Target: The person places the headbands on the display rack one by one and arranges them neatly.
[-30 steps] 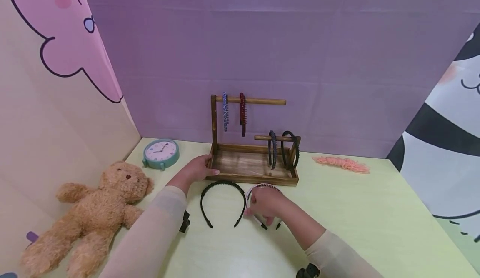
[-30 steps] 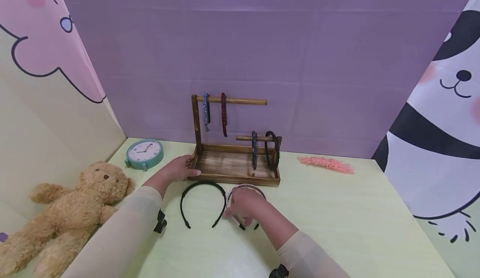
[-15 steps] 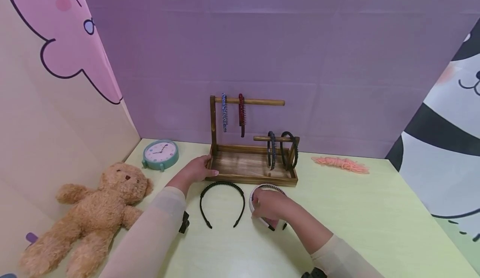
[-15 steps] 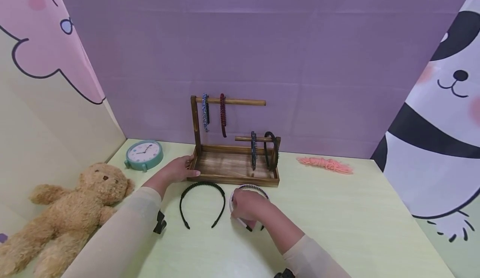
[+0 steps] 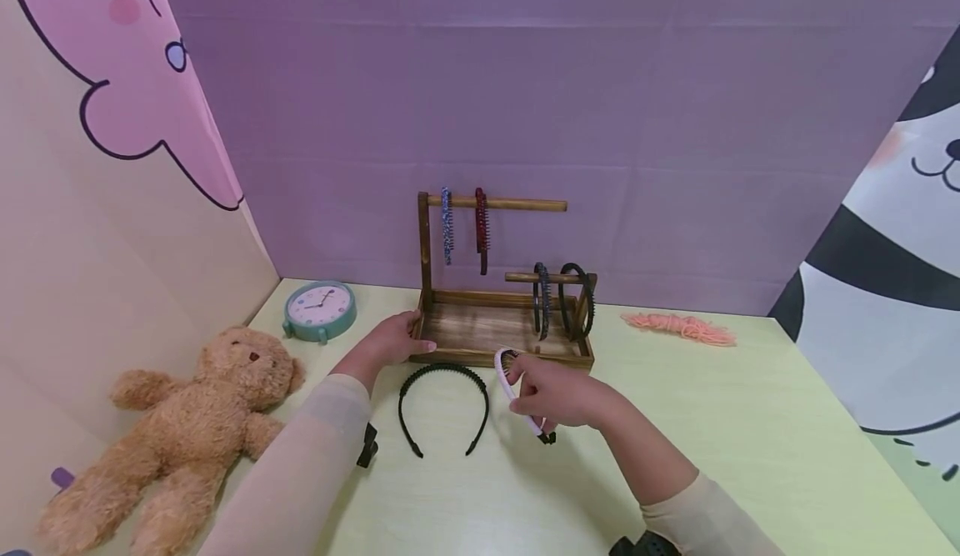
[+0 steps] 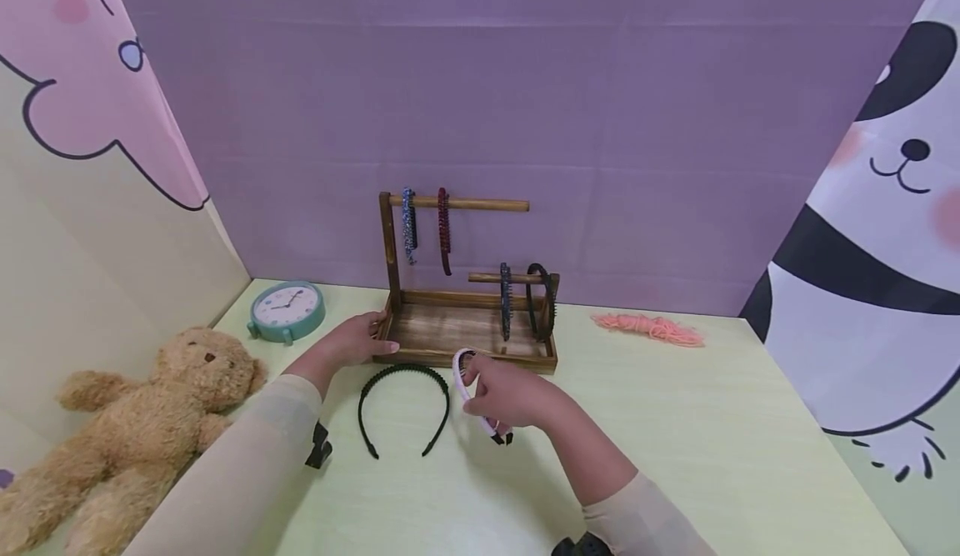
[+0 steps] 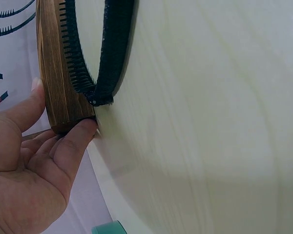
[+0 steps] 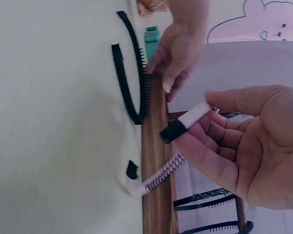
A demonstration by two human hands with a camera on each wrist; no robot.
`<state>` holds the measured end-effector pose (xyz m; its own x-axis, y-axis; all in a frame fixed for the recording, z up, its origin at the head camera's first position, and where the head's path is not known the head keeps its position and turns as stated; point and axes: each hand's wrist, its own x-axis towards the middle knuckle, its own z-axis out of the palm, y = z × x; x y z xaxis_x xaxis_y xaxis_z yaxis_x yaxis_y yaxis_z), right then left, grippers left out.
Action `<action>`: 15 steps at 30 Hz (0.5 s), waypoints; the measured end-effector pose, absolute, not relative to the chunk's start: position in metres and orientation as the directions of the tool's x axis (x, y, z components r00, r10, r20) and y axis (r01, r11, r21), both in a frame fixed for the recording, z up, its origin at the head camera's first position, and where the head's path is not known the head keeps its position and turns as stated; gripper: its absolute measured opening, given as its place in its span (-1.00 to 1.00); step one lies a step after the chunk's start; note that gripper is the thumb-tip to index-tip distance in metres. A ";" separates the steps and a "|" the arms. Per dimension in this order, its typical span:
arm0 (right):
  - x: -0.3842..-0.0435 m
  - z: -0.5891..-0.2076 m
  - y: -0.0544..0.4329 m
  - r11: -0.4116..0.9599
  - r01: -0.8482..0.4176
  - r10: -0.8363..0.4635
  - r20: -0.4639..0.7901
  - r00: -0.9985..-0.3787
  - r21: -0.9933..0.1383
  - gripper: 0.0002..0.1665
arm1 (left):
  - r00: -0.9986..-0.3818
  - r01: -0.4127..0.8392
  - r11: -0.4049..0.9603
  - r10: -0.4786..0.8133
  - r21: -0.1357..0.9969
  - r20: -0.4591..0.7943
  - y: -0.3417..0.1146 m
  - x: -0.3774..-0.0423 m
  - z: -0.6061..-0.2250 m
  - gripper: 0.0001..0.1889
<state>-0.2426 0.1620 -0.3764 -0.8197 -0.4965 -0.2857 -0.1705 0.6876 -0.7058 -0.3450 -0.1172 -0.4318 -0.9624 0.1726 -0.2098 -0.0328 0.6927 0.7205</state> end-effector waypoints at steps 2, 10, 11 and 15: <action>-0.243 -0.373 0.164 0.663 -0.166 -0.506 -0.273 -0.818 -0.730 -0.68 | -0.962 -0.035 0.695 0.170 0.718 -0.212 -0.117 -0.345 -0.432 -0.14; -0.240 -0.359 0.171 0.581 -0.213 -0.534 -0.170 -0.828 -0.786 -0.71 | -0.961 -0.032 0.692 0.176 0.722 -0.211 -0.117 -0.345 -0.432 -0.14; -0.239 -0.356 0.172 0.576 -0.225 -0.535 -0.155 -0.830 -0.786 -0.71 | -0.961 -0.031 0.691 0.178 0.722 -0.211 -0.117 -0.345 -0.432 -0.14; -0.236 -0.345 0.176 0.579 -0.258 -0.516 -0.102 -0.851 -0.774 -0.72 | -0.961 -0.035 0.691 0.175 0.722 -0.215 -0.117 -0.345 -0.431 -0.13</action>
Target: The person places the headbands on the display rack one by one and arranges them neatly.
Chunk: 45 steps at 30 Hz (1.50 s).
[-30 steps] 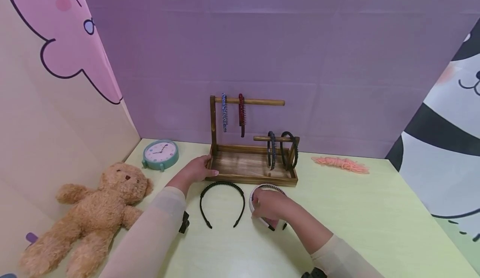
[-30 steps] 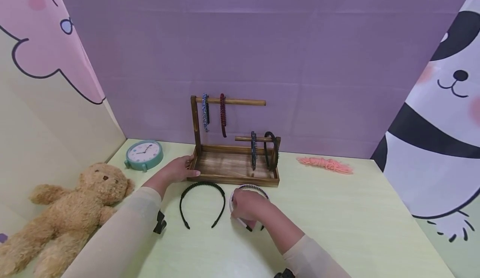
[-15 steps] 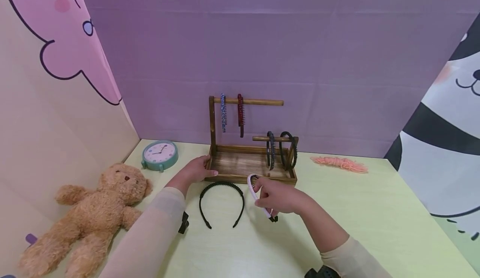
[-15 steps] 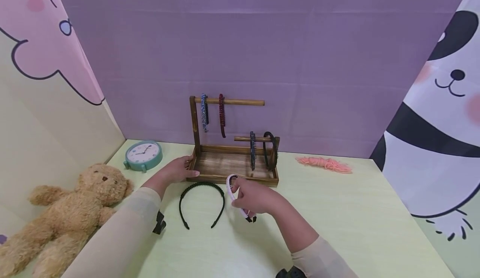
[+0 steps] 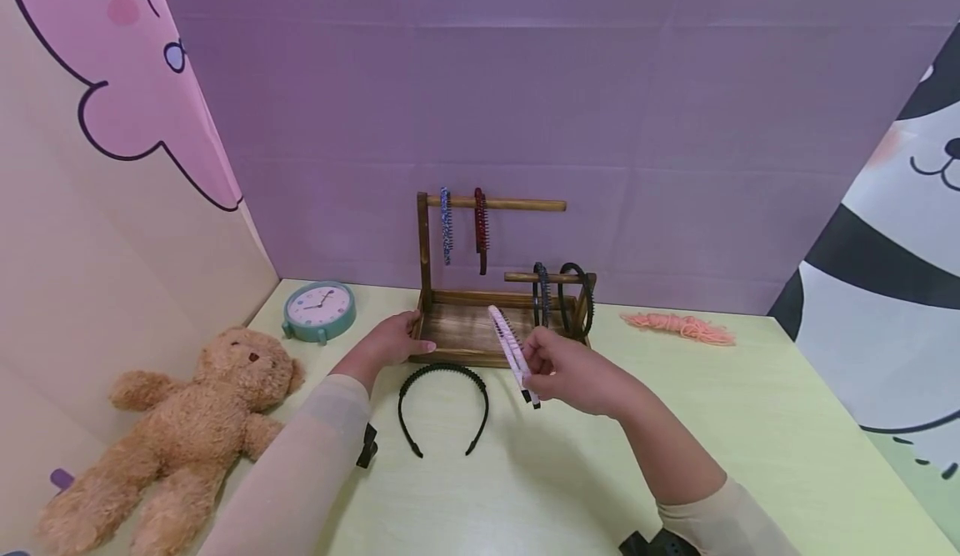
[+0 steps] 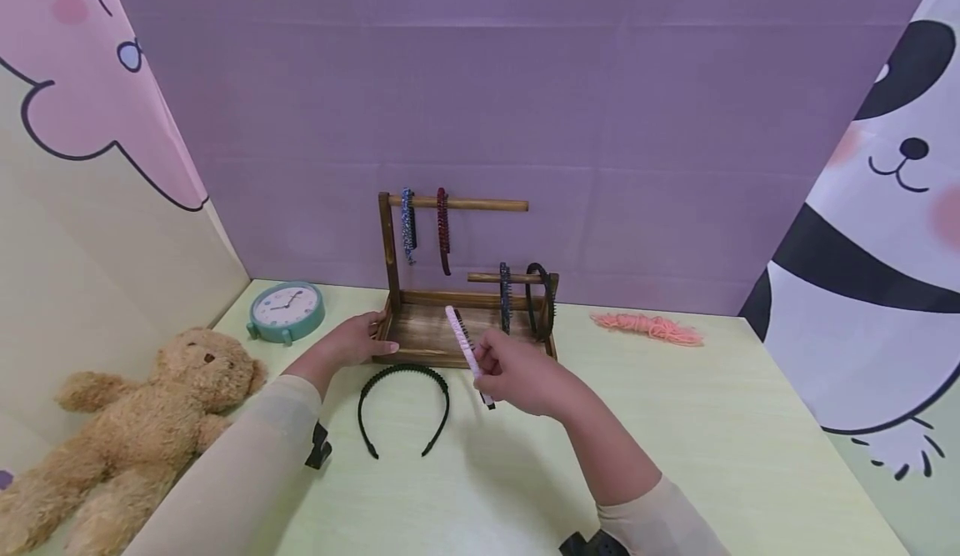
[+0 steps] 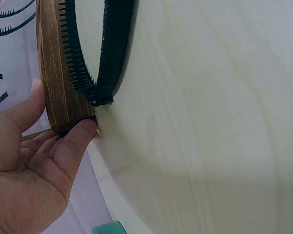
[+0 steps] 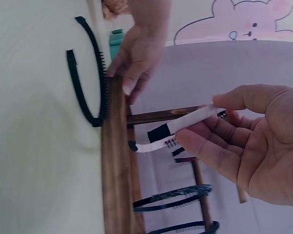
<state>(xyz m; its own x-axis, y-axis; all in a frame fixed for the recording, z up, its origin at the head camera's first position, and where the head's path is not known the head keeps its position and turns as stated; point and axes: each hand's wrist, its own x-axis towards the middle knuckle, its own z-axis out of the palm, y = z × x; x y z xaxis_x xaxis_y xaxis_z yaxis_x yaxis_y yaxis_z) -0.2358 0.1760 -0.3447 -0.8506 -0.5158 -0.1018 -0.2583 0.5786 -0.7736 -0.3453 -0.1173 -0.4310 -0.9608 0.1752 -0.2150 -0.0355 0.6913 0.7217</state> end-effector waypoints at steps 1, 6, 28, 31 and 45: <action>-0.235 -0.341 0.177 0.581 -0.264 -0.507 -0.089 -0.857 -0.770 -0.72 | -0.961 -0.034 0.693 0.176 0.720 -0.215 -0.117 -0.346 -0.431 -0.13; -0.234 -0.323 0.184 0.580 -0.300 -0.460 -0.001 -0.888 -0.758 -0.74 | -0.961 -0.028 0.697 0.178 0.717 -0.211 -0.118 -0.348 -0.431 -0.13; -0.271 -0.271 0.240 0.594 -0.325 -0.245 0.220 -0.944 -0.736 -0.52 | -0.961 -0.047 0.680 0.169 0.732 -0.219 -0.117 -0.345 -0.430 -0.14; -0.283 -0.269 0.244 0.626 -0.321 -0.228 0.227 -0.947 -0.710 -0.38 | -0.961 -0.049 0.679 0.169 0.733 -0.220 -0.116 -0.344 -0.429 -0.13; -0.346 -0.274 0.234 0.737 -0.273 -0.181 0.208 -0.961 -0.618 -0.59 | -0.962 -0.061 0.697 0.151 0.715 -0.229 -0.116 -0.346 -0.430 -0.13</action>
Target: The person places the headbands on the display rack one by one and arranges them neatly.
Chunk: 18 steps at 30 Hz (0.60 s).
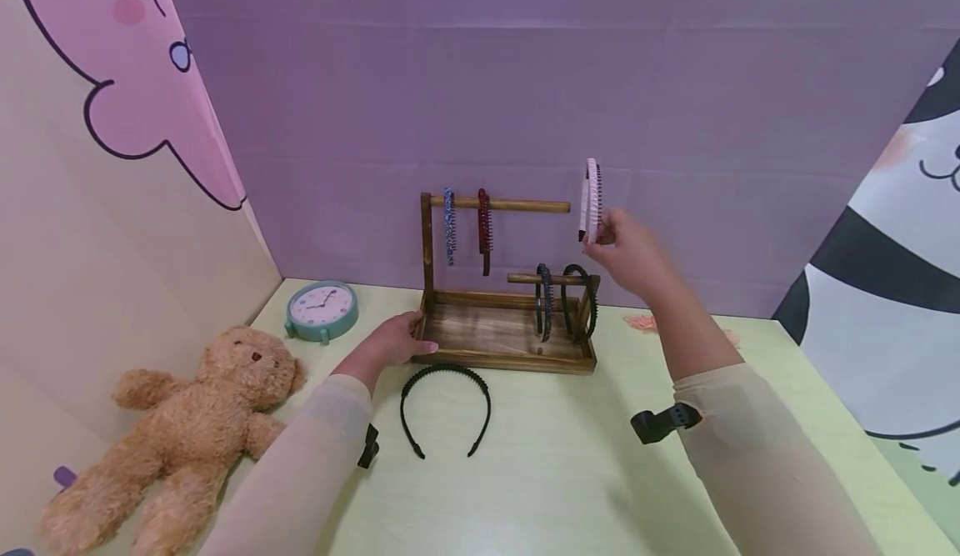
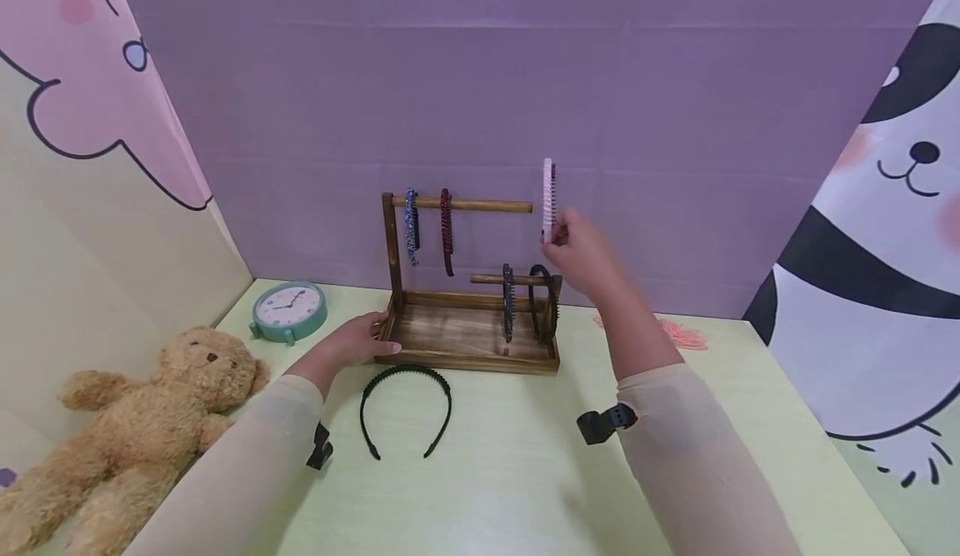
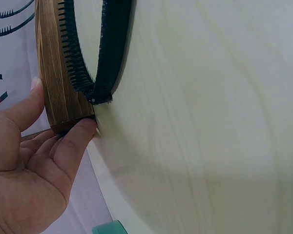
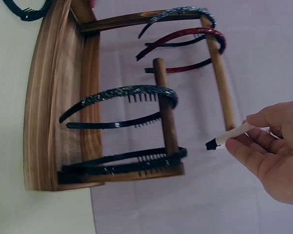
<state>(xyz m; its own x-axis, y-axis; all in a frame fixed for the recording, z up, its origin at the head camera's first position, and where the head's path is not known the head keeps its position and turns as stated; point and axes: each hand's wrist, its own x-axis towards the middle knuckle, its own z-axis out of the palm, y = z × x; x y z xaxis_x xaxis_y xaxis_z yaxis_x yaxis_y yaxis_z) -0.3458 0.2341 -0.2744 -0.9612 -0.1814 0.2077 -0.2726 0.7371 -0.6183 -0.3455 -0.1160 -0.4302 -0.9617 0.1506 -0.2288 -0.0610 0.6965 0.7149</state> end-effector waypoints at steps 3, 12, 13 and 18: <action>-0.355 -0.279 0.225 0.724 -0.259 -0.176 0.191 -0.966 -0.639 -0.65 | -0.963 -0.055 0.699 0.152 0.713 -0.223 -0.116 -0.348 -0.433 -0.13; -0.376 -0.293 0.196 0.690 -0.271 -0.207 0.176 -0.962 -0.671 -0.69 | -0.965 -0.058 0.713 0.140 0.699 -0.222 -0.117 -0.351 -0.436 -0.13; -0.378 -0.295 0.194 0.693 -0.272 -0.208 0.175 -0.962 -0.668 -0.70 | -0.965 -0.059 0.714 0.137 0.697 -0.222 -0.117 -0.351 -0.436 -0.13; -0.386 -0.303 0.180 0.692 -0.270 -0.218 0.162 -0.962 -0.669 -0.74 | -0.965 -0.065 0.711 0.134 0.700 -0.226 -0.117 -0.350 -0.434 -0.14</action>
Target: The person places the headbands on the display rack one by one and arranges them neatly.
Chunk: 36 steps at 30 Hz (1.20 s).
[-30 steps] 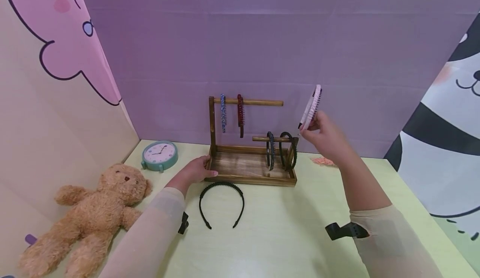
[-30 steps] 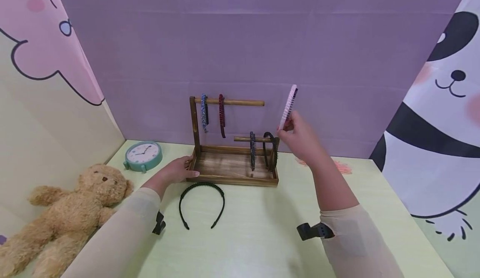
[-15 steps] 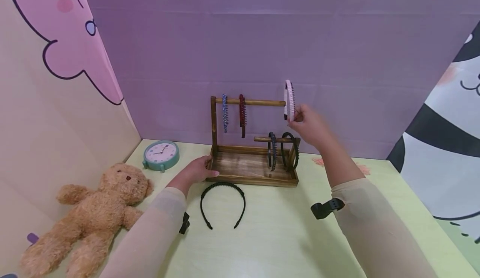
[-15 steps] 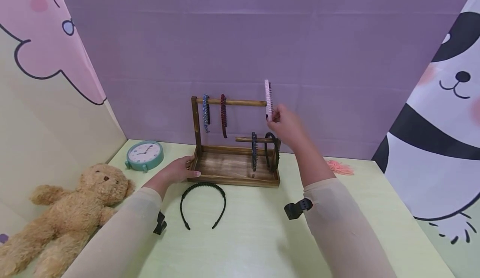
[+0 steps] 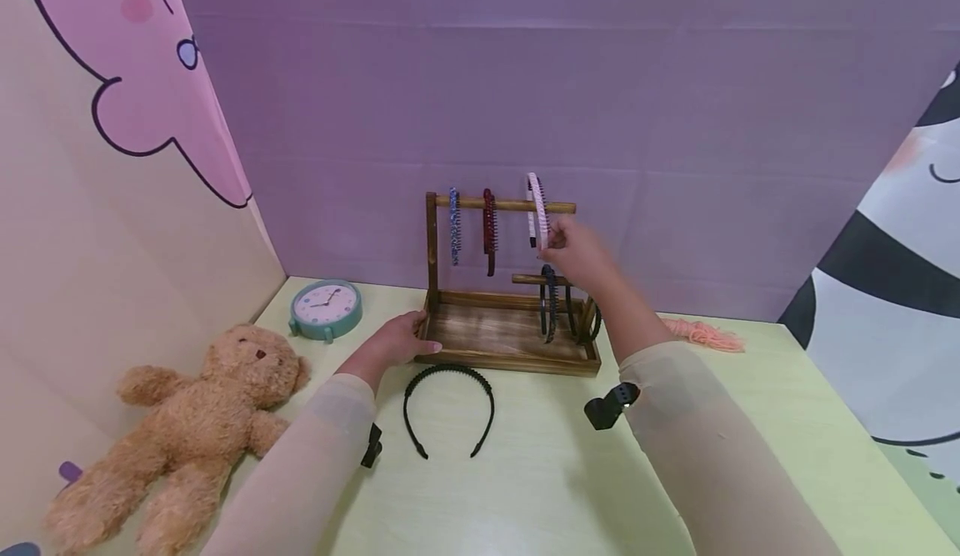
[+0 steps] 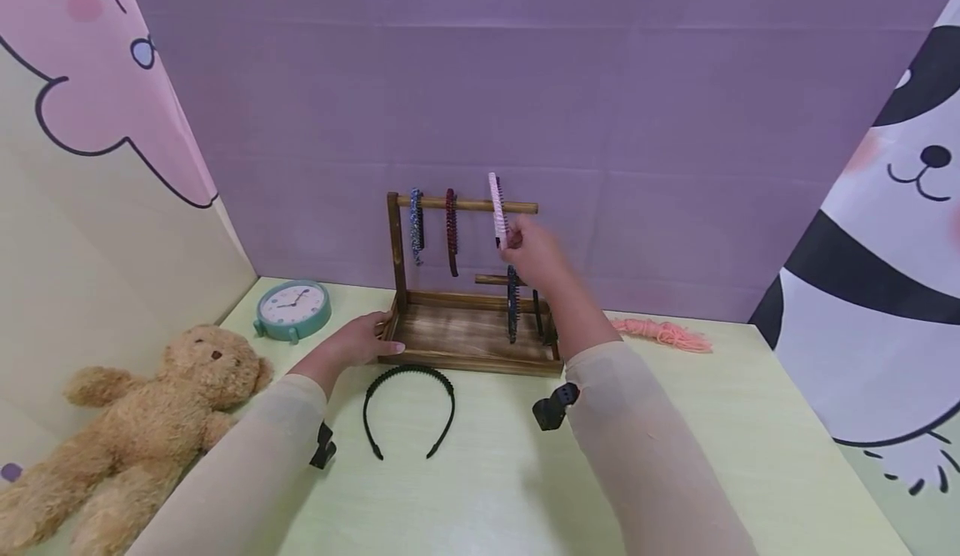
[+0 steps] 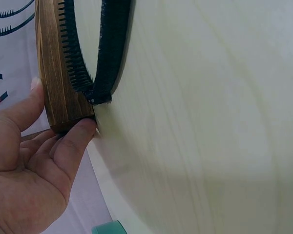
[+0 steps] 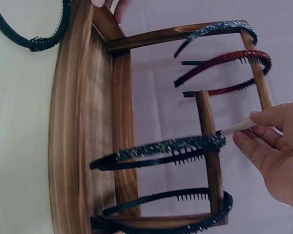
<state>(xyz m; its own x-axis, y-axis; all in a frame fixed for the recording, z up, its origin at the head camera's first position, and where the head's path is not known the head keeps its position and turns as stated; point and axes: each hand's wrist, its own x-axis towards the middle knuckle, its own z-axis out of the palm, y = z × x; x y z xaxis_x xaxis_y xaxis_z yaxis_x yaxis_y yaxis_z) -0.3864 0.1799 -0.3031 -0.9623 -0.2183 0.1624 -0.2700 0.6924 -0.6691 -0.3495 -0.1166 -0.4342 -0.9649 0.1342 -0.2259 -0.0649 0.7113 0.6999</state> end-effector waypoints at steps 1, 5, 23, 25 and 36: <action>-0.387 -0.304 0.178 0.694 -0.272 -0.223 0.160 -0.962 -0.667 -0.75 | -0.965 -0.065 0.711 0.135 0.701 -0.227 -0.116 -0.349 -0.434 -0.14; -0.387 -0.308 0.171 0.723 -0.286 -0.240 0.160 -0.958 -0.629 -0.79 | -0.964 -0.067 0.713 0.134 0.698 -0.230 -0.114 -0.349 -0.433 -0.13; -0.386 -0.305 0.155 0.798 -0.280 -0.274 0.091 -0.957 -0.535 -0.77 | -0.964 -0.069 0.712 0.132 0.699 -0.229 -0.114 -0.350 -0.431 -0.12; -0.386 -0.305 0.155 0.790 -0.274 -0.281 0.073 -0.957 -0.549 -0.74 | -0.964 -0.066 0.710 0.135 0.701 -0.227 -0.114 -0.349 -0.431 -0.12; -0.380 -0.298 0.154 0.650 -0.250 -0.271 0.088 -0.958 -0.718 -0.45 | -0.964 -0.060 0.719 0.138 0.693 -0.226 -0.113 -0.347 -0.430 -0.12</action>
